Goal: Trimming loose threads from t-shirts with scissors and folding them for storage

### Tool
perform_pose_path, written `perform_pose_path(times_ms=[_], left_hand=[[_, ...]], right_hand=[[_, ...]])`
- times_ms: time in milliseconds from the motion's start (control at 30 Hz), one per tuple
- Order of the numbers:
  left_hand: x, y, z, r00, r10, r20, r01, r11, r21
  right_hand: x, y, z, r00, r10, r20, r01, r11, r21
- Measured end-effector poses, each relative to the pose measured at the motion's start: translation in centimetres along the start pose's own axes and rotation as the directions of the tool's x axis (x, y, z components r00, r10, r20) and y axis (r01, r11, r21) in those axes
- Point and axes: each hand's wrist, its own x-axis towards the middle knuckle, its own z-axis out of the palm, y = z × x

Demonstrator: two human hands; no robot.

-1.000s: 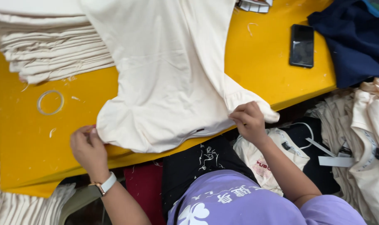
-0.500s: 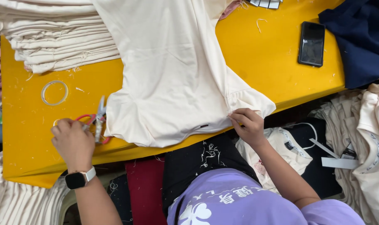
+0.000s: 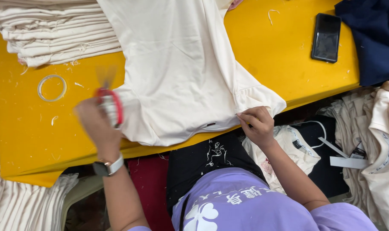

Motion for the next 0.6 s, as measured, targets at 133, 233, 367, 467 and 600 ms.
perform_pose_path(times_ms=[133, 233, 367, 467, 600], left_hand=[[-0.6, 3.4, 4.4, 0.882, -0.08, 0.464, 0.16, 0.978, -0.136], [-0.8, 4.1, 6.8, 0.77, -0.092, 0.632, 0.235, 0.961, -0.147], [-1.0, 5.0, 8.6, 0.693, -0.104, 0.713, 0.363, 0.905, -0.221], [-0.9, 5.1, 9.8, 0.68, -0.077, 0.73, 0.399, 0.873, -0.279], [-2.3, 5.9, 11.8, 0.714, 0.083, 0.695, 0.025, 0.989, -0.144]], right_hand=[[0.3, -0.4, 0.0, 0.999, 0.041, -0.033, -0.04, 0.999, 0.035], [-0.5, 0.2, 0.1, 0.997, 0.063, -0.037, -0.062, 0.998, 0.009], [-0.7, 0.4, 0.0, 0.996, 0.081, -0.044, -0.08, 0.996, 0.033], [-0.3, 0.1, -0.1, 0.992, 0.12, -0.048, -0.118, 0.992, 0.045], [-0.3, 0.2, -0.3, 0.988, 0.137, -0.07, -0.135, 0.99, 0.037]])
